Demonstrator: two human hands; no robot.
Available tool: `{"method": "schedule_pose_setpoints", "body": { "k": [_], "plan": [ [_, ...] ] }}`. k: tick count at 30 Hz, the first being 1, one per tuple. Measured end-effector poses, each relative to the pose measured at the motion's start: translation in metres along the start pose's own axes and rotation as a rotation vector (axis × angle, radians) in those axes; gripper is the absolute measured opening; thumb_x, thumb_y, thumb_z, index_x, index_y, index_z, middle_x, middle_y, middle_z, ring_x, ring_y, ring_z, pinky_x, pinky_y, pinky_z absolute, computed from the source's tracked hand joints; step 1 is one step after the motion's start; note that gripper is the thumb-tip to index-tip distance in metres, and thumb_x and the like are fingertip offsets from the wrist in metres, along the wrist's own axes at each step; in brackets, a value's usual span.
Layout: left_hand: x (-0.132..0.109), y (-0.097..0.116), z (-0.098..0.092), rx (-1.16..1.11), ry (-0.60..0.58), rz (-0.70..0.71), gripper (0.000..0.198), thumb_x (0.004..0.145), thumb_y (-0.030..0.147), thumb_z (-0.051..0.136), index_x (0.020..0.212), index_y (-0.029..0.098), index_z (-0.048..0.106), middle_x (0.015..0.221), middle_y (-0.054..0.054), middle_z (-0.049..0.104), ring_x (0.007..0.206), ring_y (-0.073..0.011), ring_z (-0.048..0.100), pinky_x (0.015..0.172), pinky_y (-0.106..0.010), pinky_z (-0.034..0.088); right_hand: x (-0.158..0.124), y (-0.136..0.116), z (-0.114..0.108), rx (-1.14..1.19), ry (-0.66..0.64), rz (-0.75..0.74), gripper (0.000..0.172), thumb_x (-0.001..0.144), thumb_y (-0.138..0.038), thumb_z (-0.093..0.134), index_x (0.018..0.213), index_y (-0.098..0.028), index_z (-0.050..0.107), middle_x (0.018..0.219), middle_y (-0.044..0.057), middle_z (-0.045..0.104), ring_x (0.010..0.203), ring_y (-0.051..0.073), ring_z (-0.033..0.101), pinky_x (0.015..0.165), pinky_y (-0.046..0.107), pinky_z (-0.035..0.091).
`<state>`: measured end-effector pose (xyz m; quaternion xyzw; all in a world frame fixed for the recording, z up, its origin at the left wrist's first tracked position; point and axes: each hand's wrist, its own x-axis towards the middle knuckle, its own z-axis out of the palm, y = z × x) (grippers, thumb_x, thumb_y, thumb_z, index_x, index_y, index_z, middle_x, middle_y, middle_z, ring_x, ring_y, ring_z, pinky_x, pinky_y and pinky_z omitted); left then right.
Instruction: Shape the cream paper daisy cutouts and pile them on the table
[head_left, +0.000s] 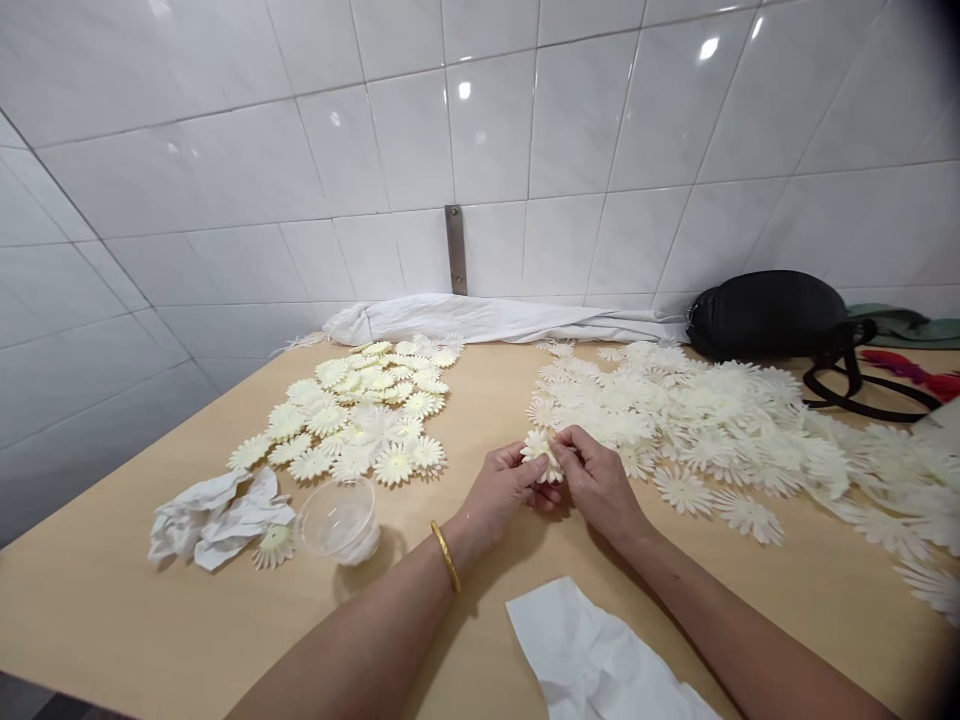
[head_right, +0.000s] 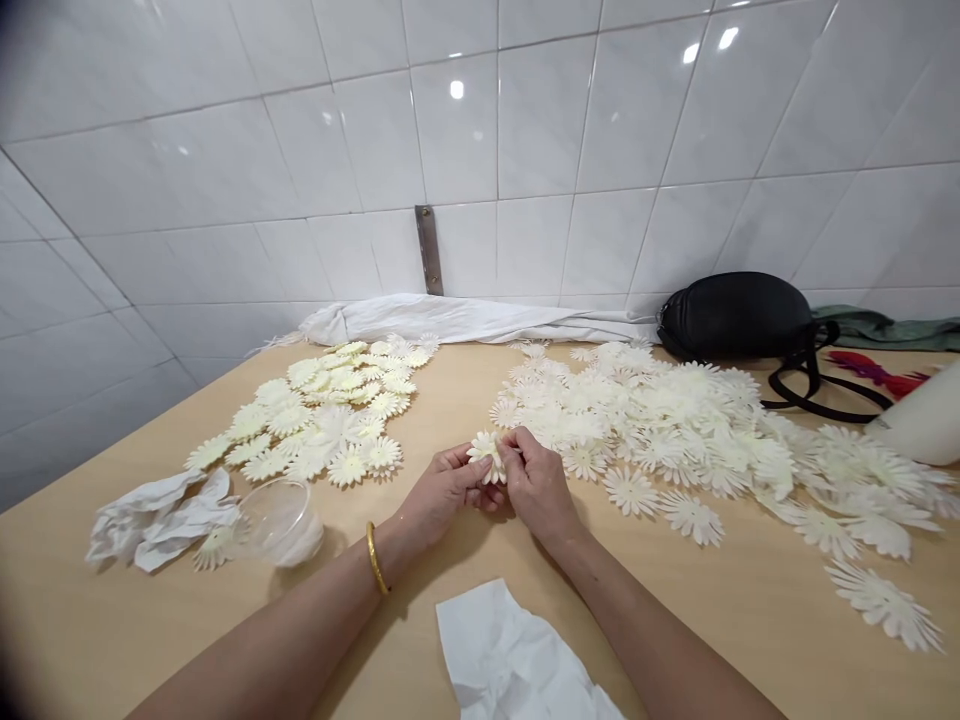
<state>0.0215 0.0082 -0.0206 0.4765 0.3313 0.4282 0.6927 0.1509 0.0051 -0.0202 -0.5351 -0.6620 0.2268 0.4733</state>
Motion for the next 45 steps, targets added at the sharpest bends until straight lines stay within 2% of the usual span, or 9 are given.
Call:
{"method": "schedule_pose_setpoints", "body": {
  "k": [6, 11, 16, 21, 26, 30, 34, 38, 45],
  "plan": [
    [0.000, 0.002, 0.000, -0.013, 0.058, -0.026, 0.030, 0.062, 0.037, 0.067, 0.073, 0.011, 0.058, 0.062, -0.004, 0.058, 0.047, -0.0097, 0.052, 0.049, -0.024, 0.040, 0.001, 0.000, -0.004, 0.200, -0.118, 0.045, 0.028, 0.081, -0.042, 0.044, 0.064, -0.020, 0.044, 0.055, -0.003, 0.045, 0.053, 0.011, 0.042, 0.051, 0.023, 0.035],
    [-0.002, 0.004, 0.002, 0.065, 0.085, -0.009, 0.029, 0.060, 0.035, 0.069, 0.069, 0.011, 0.058, 0.053, -0.002, 0.055, 0.044, -0.0087, 0.049, 0.047, -0.023, 0.038, 0.001, 0.002, -0.004, 0.152, -0.193, 0.028, 0.022, 0.079, -0.040, 0.049, 0.069, -0.020, 0.050, 0.059, -0.002, 0.050, 0.056, 0.012, 0.045, 0.053, 0.024, 0.035],
    [-0.001, 0.003, 0.003, -0.008, 0.085, -0.036, 0.031, 0.057, 0.035, 0.072, 0.072, 0.010, 0.059, 0.057, -0.002, 0.056, 0.046, -0.0094, 0.051, 0.049, -0.024, 0.039, 0.001, 0.001, -0.001, 0.018, 0.037, 0.001, 0.024, 0.081, -0.036, 0.045, 0.063, -0.020, 0.046, 0.057, -0.002, 0.045, 0.055, 0.012, 0.041, 0.053, 0.025, 0.034],
    [-0.001, 0.001, 0.001, -0.044, 0.143, -0.024, 0.029, 0.062, 0.036, 0.068, 0.072, 0.011, 0.058, 0.062, -0.004, 0.058, 0.049, -0.0103, 0.054, 0.052, -0.025, 0.042, 0.012, 0.007, -0.021, -0.090, 0.358, 0.096, 0.022, 0.082, -0.037, 0.042, 0.067, -0.021, 0.043, 0.053, -0.002, 0.045, 0.051, 0.013, 0.043, 0.052, 0.026, 0.033],
    [-0.001, 0.003, 0.000, -0.018, 0.143, -0.038, 0.026, 0.062, 0.032, 0.068, 0.072, 0.013, 0.055, 0.059, -0.003, 0.058, 0.047, -0.0102, 0.053, 0.049, -0.023, 0.041, 0.022, 0.023, -0.040, -0.529, 0.460, 0.025, 0.013, 0.076, -0.027, 0.045, 0.075, -0.020, 0.055, 0.082, 0.010, 0.057, 0.077, 0.024, 0.049, 0.065, 0.037, 0.035],
    [-0.002, 0.005, 0.001, -0.010, 0.119, -0.055, 0.031, 0.061, 0.040, 0.068, 0.071, 0.014, 0.053, 0.059, -0.003, 0.057, 0.046, -0.0102, 0.053, 0.044, -0.022, 0.039, 0.019, 0.022, -0.036, -0.739, 0.453, -0.090, 0.018, 0.077, -0.028, 0.046, 0.072, -0.017, 0.060, 0.114, 0.016, 0.049, 0.099, 0.033, 0.041, 0.074, 0.047, 0.033],
    [-0.001, 0.005, 0.001, 0.022, 0.113, -0.054, 0.036, 0.061, 0.044, 0.068, 0.073, 0.014, 0.052, 0.058, -0.001, 0.055, 0.043, -0.0101, 0.052, 0.041, -0.021, 0.037, 0.013, 0.005, -0.024, -0.455, 0.267, -0.220, 0.021, 0.083, -0.027, 0.040, 0.073, -0.018, 0.057, 0.086, 0.010, 0.059, 0.081, 0.023, 0.050, 0.071, 0.037, 0.037],
    [-0.002, 0.006, 0.001, 0.041, 0.085, -0.050, 0.034, 0.058, 0.038, 0.071, 0.075, 0.013, 0.055, 0.057, -0.002, 0.057, 0.042, -0.0102, 0.051, 0.042, -0.022, 0.038, 0.004, -0.007, -0.011, -0.226, 0.053, -0.205, 0.023, 0.085, -0.030, 0.038, 0.069, -0.020, 0.052, 0.067, 0.004, 0.056, 0.067, 0.018, 0.050, 0.064, 0.030, 0.038],
    [-0.003, 0.006, 0.002, 0.062, 0.054, -0.031, 0.032, 0.056, 0.032, 0.073, 0.077, 0.014, 0.056, 0.055, -0.001, 0.056, 0.043, -0.0103, 0.051, 0.045, -0.023, 0.038, 0.001, -0.003, -0.006, -0.162, 0.055, -0.104, 0.024, 0.084, -0.033, 0.039, 0.070, -0.019, 0.054, 0.066, 0.003, 0.056, 0.064, 0.017, 0.051, 0.061, 0.028, 0.038]
  ]
}}
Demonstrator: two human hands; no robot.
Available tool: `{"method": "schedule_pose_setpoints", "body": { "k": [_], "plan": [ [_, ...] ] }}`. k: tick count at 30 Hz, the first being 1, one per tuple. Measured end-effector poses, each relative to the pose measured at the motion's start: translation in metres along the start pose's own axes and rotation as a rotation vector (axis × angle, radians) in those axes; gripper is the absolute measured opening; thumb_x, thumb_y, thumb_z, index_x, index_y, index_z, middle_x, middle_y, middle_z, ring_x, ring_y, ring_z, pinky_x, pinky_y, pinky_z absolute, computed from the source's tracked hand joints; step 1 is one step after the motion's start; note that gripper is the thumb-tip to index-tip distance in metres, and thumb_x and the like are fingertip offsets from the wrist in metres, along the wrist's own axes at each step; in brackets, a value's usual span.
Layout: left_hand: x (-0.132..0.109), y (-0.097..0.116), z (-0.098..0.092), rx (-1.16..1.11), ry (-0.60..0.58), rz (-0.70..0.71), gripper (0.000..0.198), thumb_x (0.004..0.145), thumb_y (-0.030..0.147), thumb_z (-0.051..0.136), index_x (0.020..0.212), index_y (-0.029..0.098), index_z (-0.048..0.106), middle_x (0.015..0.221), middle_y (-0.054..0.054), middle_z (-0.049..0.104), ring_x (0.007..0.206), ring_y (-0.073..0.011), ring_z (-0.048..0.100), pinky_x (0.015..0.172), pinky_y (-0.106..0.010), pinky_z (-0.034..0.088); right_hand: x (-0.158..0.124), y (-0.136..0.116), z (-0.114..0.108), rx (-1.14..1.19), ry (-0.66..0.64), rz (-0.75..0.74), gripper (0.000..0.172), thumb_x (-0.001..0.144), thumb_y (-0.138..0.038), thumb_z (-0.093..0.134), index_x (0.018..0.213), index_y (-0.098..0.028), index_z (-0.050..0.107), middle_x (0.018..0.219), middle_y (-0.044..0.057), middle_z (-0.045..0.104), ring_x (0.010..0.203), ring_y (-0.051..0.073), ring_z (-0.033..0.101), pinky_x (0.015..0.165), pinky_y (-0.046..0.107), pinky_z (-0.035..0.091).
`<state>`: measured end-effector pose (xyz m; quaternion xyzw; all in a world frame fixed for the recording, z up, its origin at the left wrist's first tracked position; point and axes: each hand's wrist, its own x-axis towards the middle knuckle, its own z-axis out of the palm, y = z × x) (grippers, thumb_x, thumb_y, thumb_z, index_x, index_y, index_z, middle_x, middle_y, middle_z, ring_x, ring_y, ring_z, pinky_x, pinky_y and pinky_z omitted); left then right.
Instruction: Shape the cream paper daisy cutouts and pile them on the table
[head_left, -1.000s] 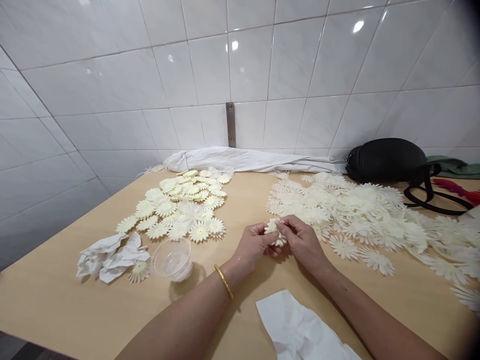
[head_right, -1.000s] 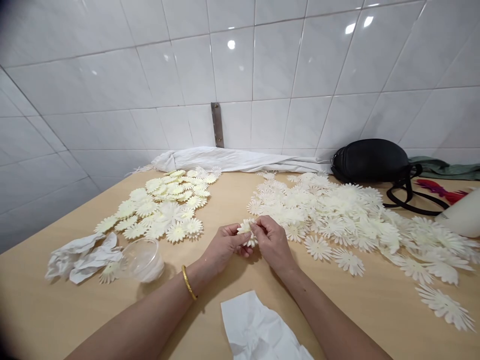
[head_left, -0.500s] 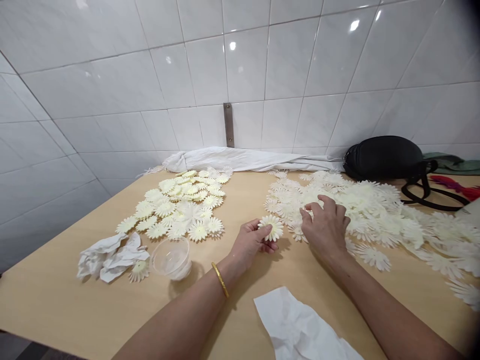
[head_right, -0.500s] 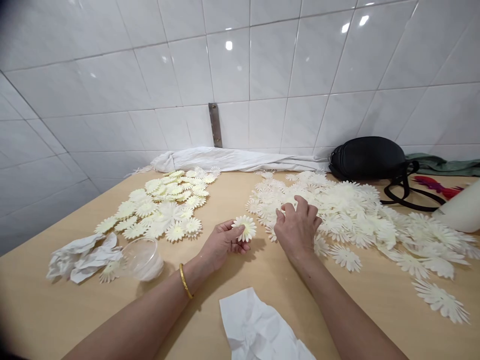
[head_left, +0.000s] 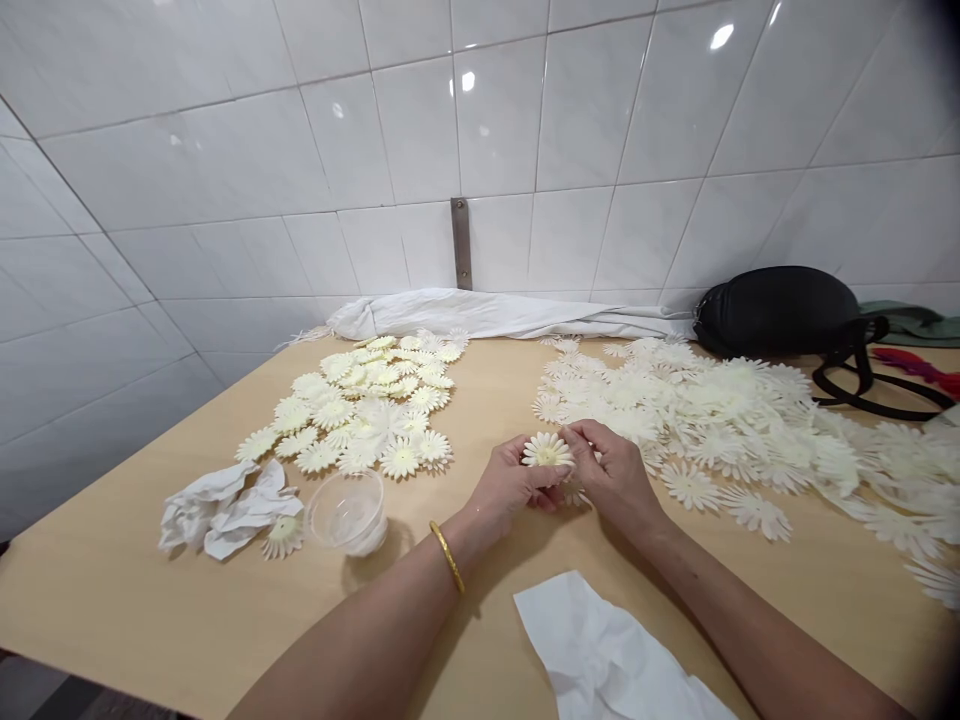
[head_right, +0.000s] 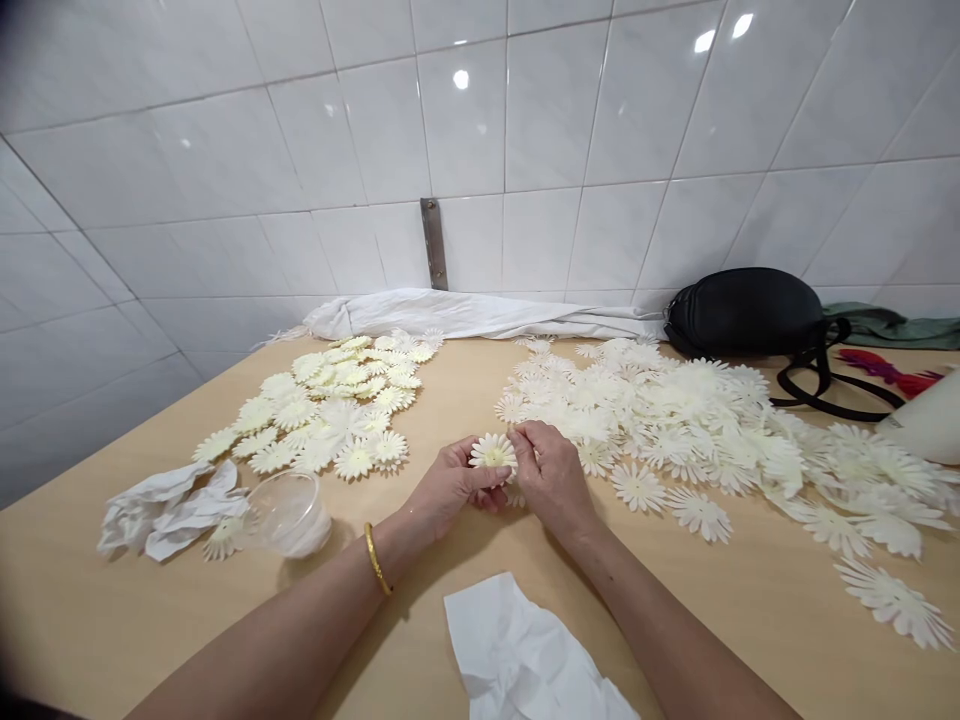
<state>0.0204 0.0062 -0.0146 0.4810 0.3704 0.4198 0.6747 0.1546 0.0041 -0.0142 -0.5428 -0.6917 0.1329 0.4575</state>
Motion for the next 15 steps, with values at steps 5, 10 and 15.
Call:
{"method": "schedule_pose_setpoints", "body": {
  "k": [5, 10, 15],
  "plan": [
    [-0.0001, -0.0007, 0.0021, 0.008, 0.060, -0.045, 0.025, 0.068, 0.037, 0.062, 0.072, 0.013, 0.055, 0.049, -0.001, 0.053, 0.039, -0.0084, 0.046, 0.042, -0.021, 0.034, 0.0015, 0.0005, -0.0013, 0.069, 0.010, 0.075, 0.025, 0.082, -0.034, 0.040, 0.071, -0.018, 0.056, 0.066, 0.002, 0.059, 0.060, 0.015, 0.050, 0.058, 0.026, 0.038],
    [-0.0009, -0.0001, 0.0043, 0.038, 0.108, -0.048, 0.028, 0.069, 0.041, 0.060, 0.065, 0.015, 0.049, 0.043, 0.005, 0.042, 0.032, -0.0049, 0.035, 0.036, -0.020, 0.025, 0.0018, 0.0023, -0.0001, 0.193, 0.000, 0.117, 0.025, 0.082, -0.035, 0.042, 0.071, -0.017, 0.056, 0.069, 0.003, 0.060, 0.067, 0.016, 0.053, 0.061, 0.026, 0.039],
    [-0.0019, 0.0027, 0.0069, 0.100, 0.132, -0.013, 0.039, 0.071, 0.050, 0.055, 0.057, 0.016, 0.043, 0.040, 0.006, 0.036, 0.031, -0.0036, 0.029, 0.034, -0.020, 0.020, 0.0015, 0.0000, 0.0002, 0.338, -0.054, 0.111, 0.026, 0.083, -0.038, 0.043, 0.076, -0.017, 0.058, 0.074, 0.003, 0.061, 0.070, 0.016, 0.054, 0.064, 0.026, 0.041]
  ]
}}
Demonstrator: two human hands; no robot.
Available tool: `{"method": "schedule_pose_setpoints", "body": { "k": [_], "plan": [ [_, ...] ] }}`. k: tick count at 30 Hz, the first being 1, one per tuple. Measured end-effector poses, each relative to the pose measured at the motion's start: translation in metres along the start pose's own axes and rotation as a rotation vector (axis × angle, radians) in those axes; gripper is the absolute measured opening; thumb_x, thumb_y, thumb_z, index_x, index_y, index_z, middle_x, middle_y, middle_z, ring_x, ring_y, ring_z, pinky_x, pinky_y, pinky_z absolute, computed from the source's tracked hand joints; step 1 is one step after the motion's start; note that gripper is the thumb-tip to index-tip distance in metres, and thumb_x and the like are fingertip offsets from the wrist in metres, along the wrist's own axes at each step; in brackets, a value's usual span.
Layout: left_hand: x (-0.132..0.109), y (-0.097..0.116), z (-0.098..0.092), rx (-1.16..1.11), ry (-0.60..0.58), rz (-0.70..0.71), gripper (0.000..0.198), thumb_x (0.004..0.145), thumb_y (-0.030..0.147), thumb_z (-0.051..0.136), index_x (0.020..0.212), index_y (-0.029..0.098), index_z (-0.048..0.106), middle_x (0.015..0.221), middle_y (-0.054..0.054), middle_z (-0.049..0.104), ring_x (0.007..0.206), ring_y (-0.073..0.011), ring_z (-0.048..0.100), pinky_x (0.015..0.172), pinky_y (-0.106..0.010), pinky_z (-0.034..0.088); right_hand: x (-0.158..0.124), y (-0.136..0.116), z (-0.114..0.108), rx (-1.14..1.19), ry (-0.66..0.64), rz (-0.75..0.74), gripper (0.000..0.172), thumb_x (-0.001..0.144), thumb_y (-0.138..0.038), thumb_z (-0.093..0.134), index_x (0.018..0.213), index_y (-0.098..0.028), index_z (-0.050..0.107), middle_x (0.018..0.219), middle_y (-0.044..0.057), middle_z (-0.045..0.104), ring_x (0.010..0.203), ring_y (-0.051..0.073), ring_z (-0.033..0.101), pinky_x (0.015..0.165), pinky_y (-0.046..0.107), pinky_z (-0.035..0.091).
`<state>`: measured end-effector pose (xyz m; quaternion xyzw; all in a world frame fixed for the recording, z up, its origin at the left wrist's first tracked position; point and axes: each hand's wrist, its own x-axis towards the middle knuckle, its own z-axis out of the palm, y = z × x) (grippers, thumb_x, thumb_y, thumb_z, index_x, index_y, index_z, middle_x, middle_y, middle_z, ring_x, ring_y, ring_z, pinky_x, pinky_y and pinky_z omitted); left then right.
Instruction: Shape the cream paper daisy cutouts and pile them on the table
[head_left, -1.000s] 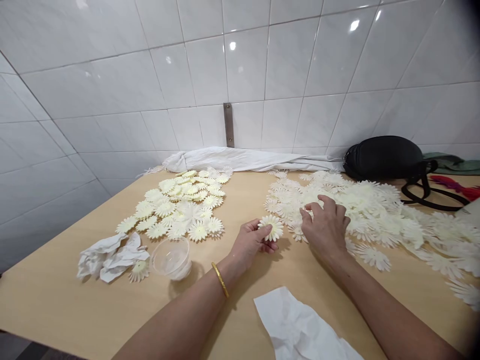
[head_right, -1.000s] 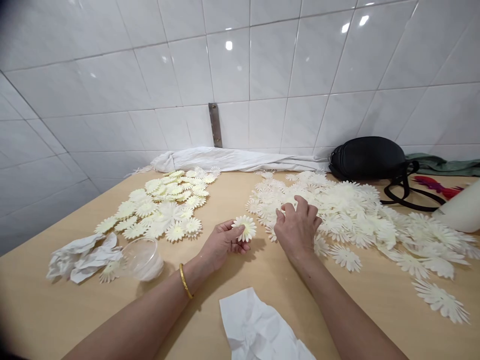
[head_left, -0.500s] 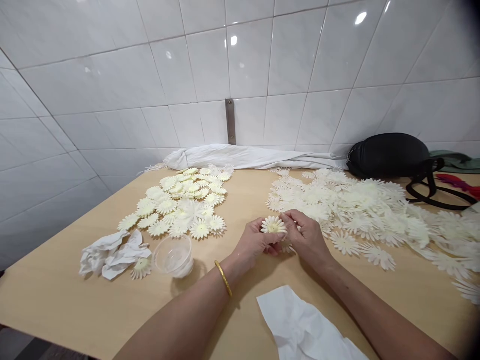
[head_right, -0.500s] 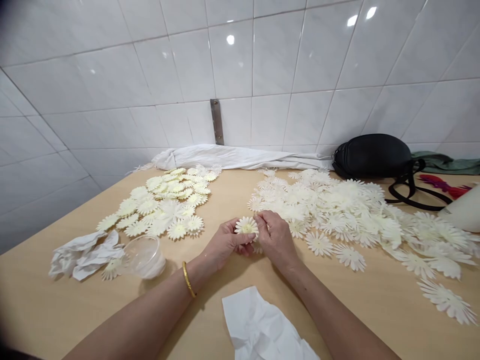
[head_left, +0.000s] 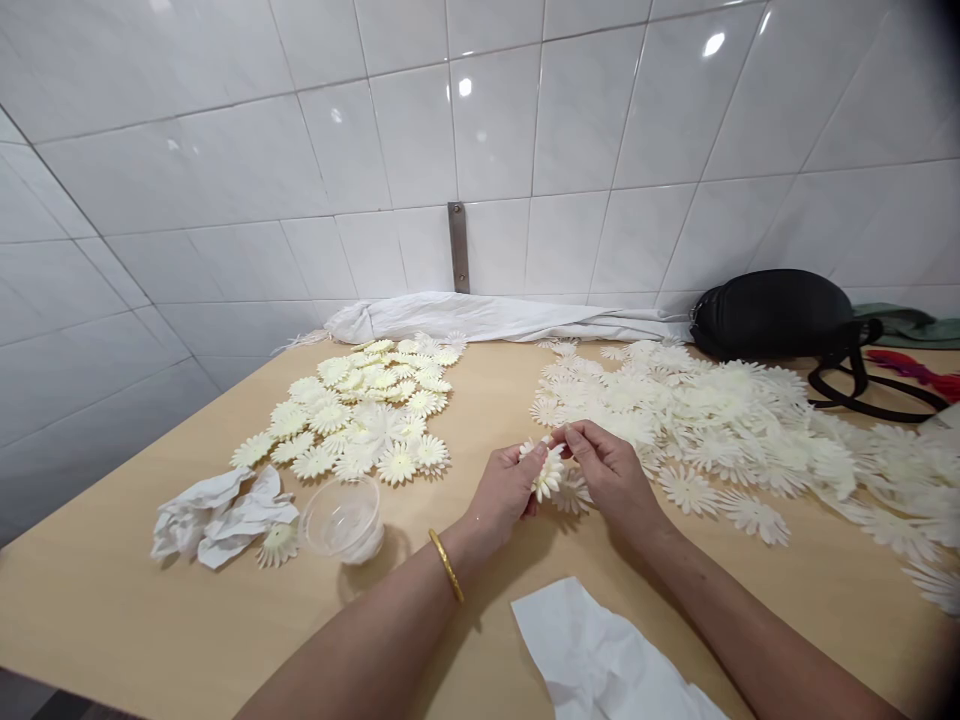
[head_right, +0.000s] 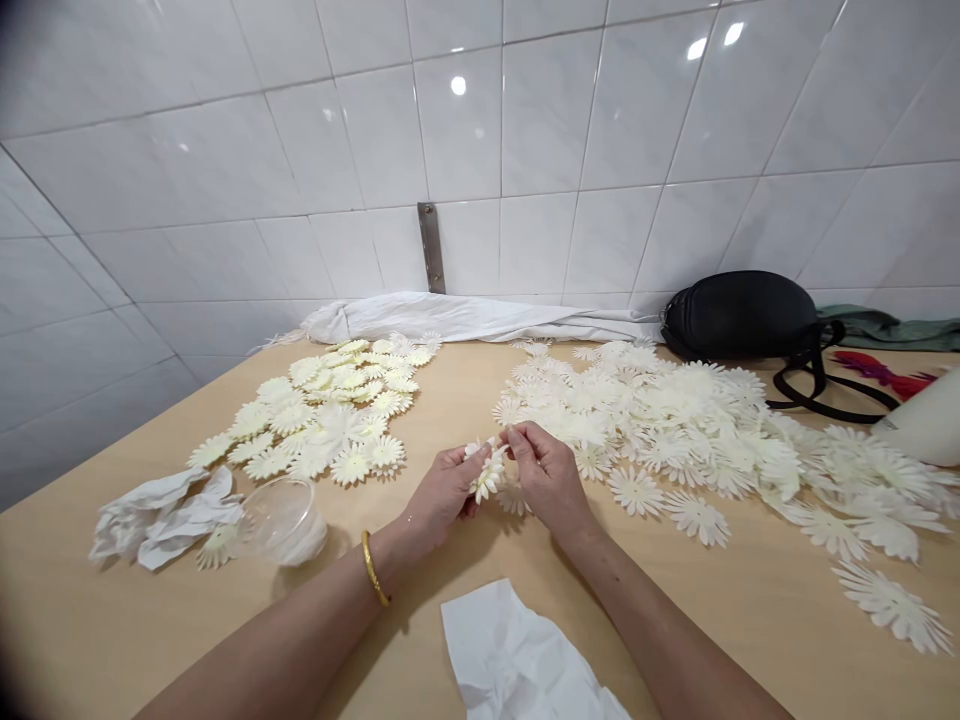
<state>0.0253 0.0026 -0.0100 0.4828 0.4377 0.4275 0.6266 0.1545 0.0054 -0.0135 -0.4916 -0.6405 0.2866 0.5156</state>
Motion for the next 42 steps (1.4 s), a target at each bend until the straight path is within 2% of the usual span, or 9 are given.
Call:
{"method": "schedule_pose_setpoints", "body": {
  "k": [6, 10, 16, 20, 23, 27, 32, 36, 42],
  "plan": [
    [-0.001, 0.003, 0.001, 0.058, 0.073, -0.001, 0.046, 0.067, 0.059, 0.054, 0.054, 0.016, 0.041, 0.040, 0.006, 0.033, 0.032, -0.0039, 0.029, 0.033, -0.020, 0.023, -0.002, -0.006, 0.001, 0.158, -0.195, 0.001, 0.023, 0.077, -0.039, 0.054, 0.084, -0.017, 0.060, 0.078, 0.002, 0.061, 0.072, 0.015, 0.054, 0.066, 0.026, 0.042],
    [-0.001, 0.001, -0.001, 0.065, 0.028, -0.003, 0.055, 0.068, 0.069, 0.041, 0.052, 0.017, 0.040, 0.039, 0.004, 0.037, 0.031, -0.0055, 0.033, 0.033, -0.021, 0.025, -0.003, -0.005, 0.002, 0.206, -0.188, 0.038, 0.019, 0.078, -0.036, 0.052, 0.076, -0.017, 0.056, 0.068, 0.001, 0.057, 0.063, 0.013, 0.052, 0.061, 0.026, 0.042],
    [0.002, -0.006, -0.001, -0.001, -0.083, 0.016, 0.048, 0.068, 0.063, 0.049, 0.061, 0.015, 0.047, 0.044, 0.003, 0.044, 0.031, -0.0051, 0.037, 0.031, -0.018, 0.025, -0.004, -0.006, 0.003, -0.015, -0.014, 0.025, 0.017, 0.079, -0.033, 0.047, 0.068, -0.020, 0.047, 0.056, -0.003, 0.051, 0.052, 0.012, 0.048, 0.051, 0.025, 0.038],
    [0.002, -0.007, -0.001, -0.048, -0.091, 0.002, 0.040, 0.070, 0.053, 0.055, 0.066, 0.014, 0.049, 0.049, 0.001, 0.051, 0.035, -0.0065, 0.044, 0.034, -0.017, 0.030, 0.002, -0.002, -0.008, -0.217, 0.214, -0.002, 0.013, 0.081, -0.030, 0.042, 0.071, -0.021, 0.045, 0.057, -0.002, 0.051, 0.051, 0.013, 0.047, 0.052, 0.025, 0.037],
    [0.003, -0.006, -0.003, -0.089, -0.091, -0.035, 0.038, 0.069, 0.050, 0.057, 0.071, 0.013, 0.050, 0.061, -0.006, 0.060, 0.044, -0.0119, 0.055, 0.038, -0.019, 0.035, 0.011, 0.008, -0.022, -0.434, 0.403, -0.041, 0.010, 0.078, -0.025, 0.043, 0.074, -0.020, 0.049, 0.070, 0.004, 0.054, 0.065, 0.018, 0.052, 0.062, 0.031, 0.040],
    [0.005, -0.007, -0.007, -0.144, -0.136, -0.033, 0.036, 0.066, 0.045, 0.063, 0.077, 0.013, 0.052, 0.068, -0.009, 0.064, 0.051, -0.0148, 0.059, 0.043, -0.021, 0.038, 0.018, 0.016, -0.029, -0.716, 0.491, -0.079, 0.015, 0.074, -0.024, 0.047, 0.081, -0.018, 0.058, 0.104, 0.014, 0.051, 0.097, 0.030, 0.046, 0.077, 0.044, 0.037],
    [0.007, -0.009, -0.007, -0.114, -0.097, -0.026, 0.031, 0.065, 0.041, 0.065, 0.069, 0.014, 0.052, 0.051, -0.002, 0.055, 0.038, -0.0070, 0.045, 0.041, -0.020, 0.033, 0.012, 0.005, -0.021, -0.461, 0.333, -0.170, 0.016, 0.079, -0.025, 0.044, 0.080, -0.019, 0.058, 0.086, 0.007, 0.061, 0.085, 0.021, 0.053, 0.076, 0.035, 0.039],
    [0.007, -0.009, -0.004, -0.091, -0.019, -0.042, 0.032, 0.067, 0.045, 0.061, 0.065, 0.017, 0.046, 0.043, 0.005, 0.045, 0.033, -0.0046, 0.035, 0.035, -0.019, 0.026, 0.007, -0.001, -0.016, -0.236, 0.230, -0.033, 0.016, 0.079, -0.030, 0.047, 0.081, -0.019, 0.058, 0.078, 0.004, 0.063, 0.073, 0.018, 0.056, 0.067, 0.029, 0.041],
    [0.004, -0.006, -0.003, 0.000, 0.054, -0.027, 0.042, 0.067, 0.055, 0.057, 0.059, 0.019, 0.039, 0.036, 0.007, 0.033, 0.029, -0.0054, 0.030, 0.034, -0.020, 0.023, 0.006, -0.008, -0.013, 0.041, -0.036, 0.031, 0.024, 0.080, -0.038, 0.048, 0.084, -0.018, 0.061, 0.076, 0.004, 0.063, 0.077, 0.017, 0.057, 0.073, 0.029, 0.042]
  ]
}}
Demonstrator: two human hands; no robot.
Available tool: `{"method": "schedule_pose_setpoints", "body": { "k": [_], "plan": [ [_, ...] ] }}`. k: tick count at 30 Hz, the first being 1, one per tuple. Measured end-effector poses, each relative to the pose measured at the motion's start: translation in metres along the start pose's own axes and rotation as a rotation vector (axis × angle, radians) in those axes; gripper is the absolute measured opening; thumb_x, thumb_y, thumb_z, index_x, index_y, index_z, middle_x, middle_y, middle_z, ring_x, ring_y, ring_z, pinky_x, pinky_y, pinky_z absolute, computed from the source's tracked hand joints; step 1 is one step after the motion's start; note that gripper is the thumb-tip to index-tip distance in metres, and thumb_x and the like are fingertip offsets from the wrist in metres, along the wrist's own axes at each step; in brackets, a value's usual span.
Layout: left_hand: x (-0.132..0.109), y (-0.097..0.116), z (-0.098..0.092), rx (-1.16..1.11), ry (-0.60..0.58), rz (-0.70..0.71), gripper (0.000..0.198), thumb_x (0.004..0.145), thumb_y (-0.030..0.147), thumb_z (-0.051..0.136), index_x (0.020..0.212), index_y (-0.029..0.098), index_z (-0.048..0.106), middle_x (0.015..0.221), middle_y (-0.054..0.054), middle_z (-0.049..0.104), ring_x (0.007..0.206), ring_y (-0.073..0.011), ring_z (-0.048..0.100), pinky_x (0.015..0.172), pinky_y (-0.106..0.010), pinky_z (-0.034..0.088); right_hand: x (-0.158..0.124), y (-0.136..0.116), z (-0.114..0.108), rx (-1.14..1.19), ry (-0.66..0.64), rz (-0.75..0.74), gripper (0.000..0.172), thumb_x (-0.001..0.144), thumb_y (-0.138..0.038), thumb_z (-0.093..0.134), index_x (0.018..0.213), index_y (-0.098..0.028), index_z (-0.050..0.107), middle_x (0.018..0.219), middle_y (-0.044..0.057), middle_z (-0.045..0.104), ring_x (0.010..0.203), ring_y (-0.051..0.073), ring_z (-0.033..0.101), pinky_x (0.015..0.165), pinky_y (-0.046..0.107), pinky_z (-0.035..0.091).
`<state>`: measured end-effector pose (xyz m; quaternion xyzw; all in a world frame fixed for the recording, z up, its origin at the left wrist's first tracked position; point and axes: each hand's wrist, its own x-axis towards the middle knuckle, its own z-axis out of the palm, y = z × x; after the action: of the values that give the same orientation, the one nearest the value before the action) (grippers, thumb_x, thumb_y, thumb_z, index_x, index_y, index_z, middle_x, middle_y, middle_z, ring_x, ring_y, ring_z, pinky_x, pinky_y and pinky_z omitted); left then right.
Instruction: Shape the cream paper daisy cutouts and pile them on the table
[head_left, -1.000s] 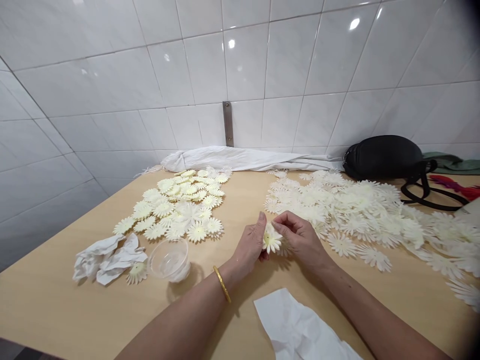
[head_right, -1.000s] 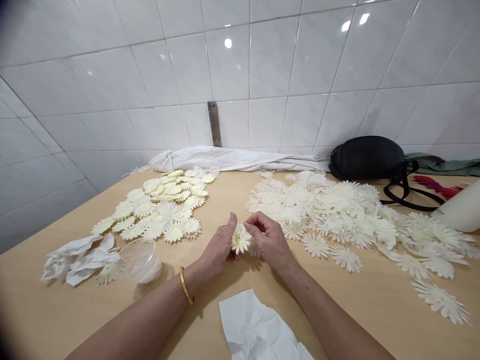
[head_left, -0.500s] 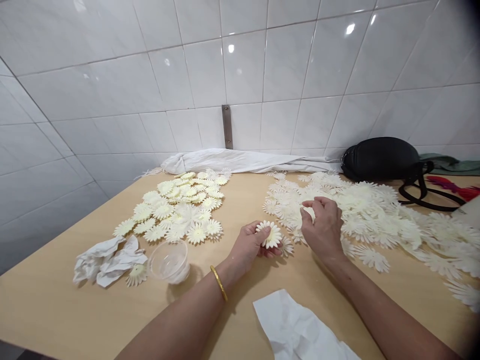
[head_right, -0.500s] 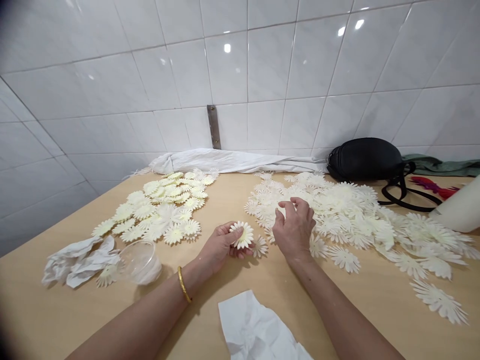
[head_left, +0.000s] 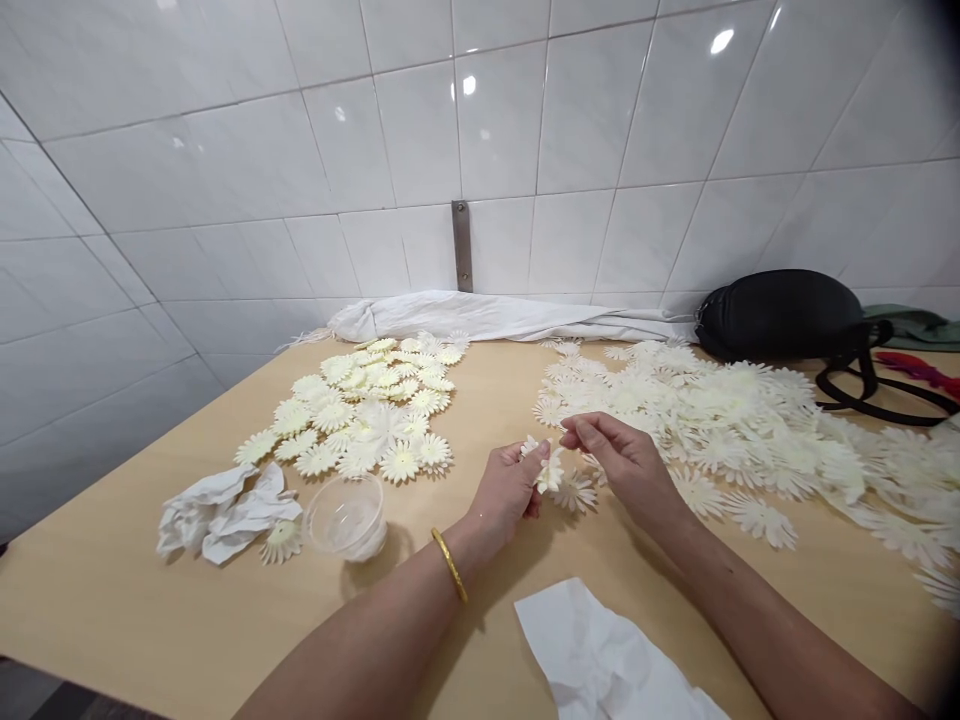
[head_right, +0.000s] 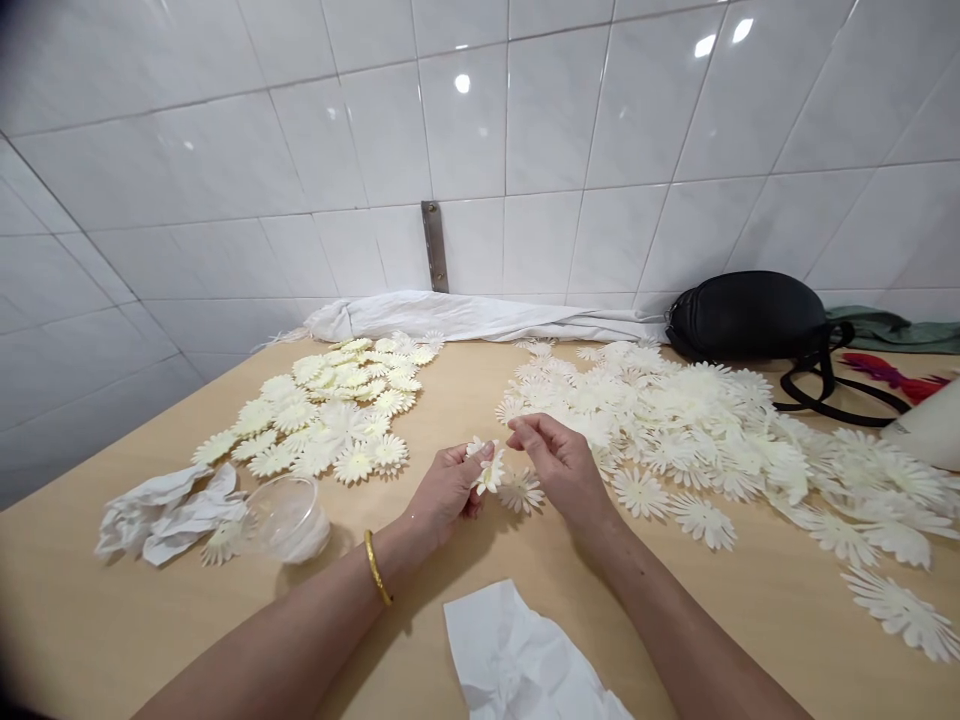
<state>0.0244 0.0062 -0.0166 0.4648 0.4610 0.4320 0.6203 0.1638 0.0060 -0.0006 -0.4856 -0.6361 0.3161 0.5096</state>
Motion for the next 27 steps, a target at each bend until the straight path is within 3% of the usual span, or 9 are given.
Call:
{"method": "schedule_pose_setpoints", "body": {
  "k": [4, 10, 13, 17, 19, 22, 24, 27],
  "plan": [
    [-0.001, 0.002, 0.000, 0.018, 0.008, 0.039, 0.044, 0.065, 0.060, 0.056, 0.062, 0.018, 0.045, 0.039, 0.008, 0.030, 0.031, -0.0045, 0.027, 0.034, -0.021, 0.022, -0.005, -0.004, 0.006, 0.010, -0.175, -0.037, 0.028, 0.071, -0.037, 0.061, 0.091, -0.019, 0.061, 0.084, 0.004, 0.063, 0.077, 0.017, 0.055, 0.071, 0.029, 0.043],
    [-0.002, 0.005, 0.000, 0.034, 0.017, -0.017, 0.058, 0.067, 0.073, 0.035, 0.056, 0.017, 0.044, 0.037, 0.004, 0.034, 0.029, -0.0064, 0.031, 0.033, -0.022, 0.025, -0.011, -0.006, 0.012, -0.006, -0.180, -0.013, 0.016, 0.077, -0.032, 0.053, 0.077, -0.017, 0.060, 0.069, 0.000, 0.058, 0.064, 0.013, 0.051, 0.063, 0.026, 0.040],
    [-0.002, 0.005, 0.001, 0.024, 0.003, -0.080, 0.061, 0.070, 0.073, 0.027, 0.055, 0.016, 0.045, 0.038, 0.001, 0.041, 0.030, -0.0086, 0.037, 0.035, -0.023, 0.028, -0.011, -0.005, 0.013, -0.070, -0.087, 0.005, 0.016, 0.077, -0.031, 0.051, 0.068, -0.018, 0.055, 0.061, -0.001, 0.053, 0.058, 0.012, 0.047, 0.057, 0.025, 0.037],
    [-0.002, 0.005, 0.000, -0.012, -0.025, -0.093, 0.055, 0.073, 0.067, 0.033, 0.059, 0.016, 0.048, 0.042, 0.000, 0.044, 0.033, -0.0086, 0.040, 0.037, -0.022, 0.029, -0.002, 0.002, 0.002, -0.151, 0.142, 0.034, 0.019, 0.078, -0.033, 0.047, 0.066, -0.018, 0.050, 0.060, 0.000, 0.054, 0.056, 0.013, 0.048, 0.055, 0.026, 0.037],
    [-0.001, 0.004, -0.001, -0.033, -0.062, -0.085, 0.046, 0.074, 0.060, 0.041, 0.061, 0.016, 0.047, 0.045, 0.000, 0.047, 0.036, -0.0090, 0.043, 0.039, -0.022, 0.031, 0.005, 0.010, -0.008, -0.287, 0.302, 0.024, 0.019, 0.077, -0.033, 0.046, 0.068, -0.018, 0.053, 0.064, 0.003, 0.056, 0.062, 0.017, 0.050, 0.059, 0.029, 0.039],
    [0.000, 0.002, -0.002, -0.033, -0.113, -0.048, 0.032, 0.069, 0.046, 0.056, 0.065, 0.017, 0.045, 0.049, 0.001, 0.049, 0.039, -0.0092, 0.046, 0.040, -0.022, 0.034, 0.013, 0.021, -0.020, -0.570, 0.492, -0.042, 0.020, 0.075, -0.029, 0.045, 0.081, -0.017, 0.060, 0.087, 0.011, 0.058, 0.086, 0.025, 0.050, 0.073, 0.038, 0.038],
    [0.000, 0.000, -0.001, -0.014, -0.121, -0.030, 0.030, 0.066, 0.041, 0.061, 0.065, 0.017, 0.043, 0.048, 0.002, 0.048, 0.038, -0.0079, 0.044, 0.039, -0.021, 0.033, 0.015, 0.024, -0.022, -0.643, 0.530, -0.096, 0.024, 0.076, -0.026, 0.044, 0.090, -0.016, 0.061, 0.099, 0.014, 0.056, 0.096, 0.027, 0.047, 0.080, 0.041, 0.036],
    [-0.001, -0.002, 0.000, -0.012, -0.102, -0.056, 0.032, 0.066, 0.043, 0.061, 0.065, 0.018, 0.042, 0.046, 0.004, 0.045, 0.036, -0.0066, 0.042, 0.036, -0.019, 0.030, 0.011, 0.018, -0.015, -0.538, 0.450, -0.151, 0.023, 0.079, -0.027, 0.042, 0.088, -0.018, 0.061, 0.093, 0.011, 0.059, 0.091, 0.024, 0.051, 0.080, 0.038, 0.037]
  ]
}}
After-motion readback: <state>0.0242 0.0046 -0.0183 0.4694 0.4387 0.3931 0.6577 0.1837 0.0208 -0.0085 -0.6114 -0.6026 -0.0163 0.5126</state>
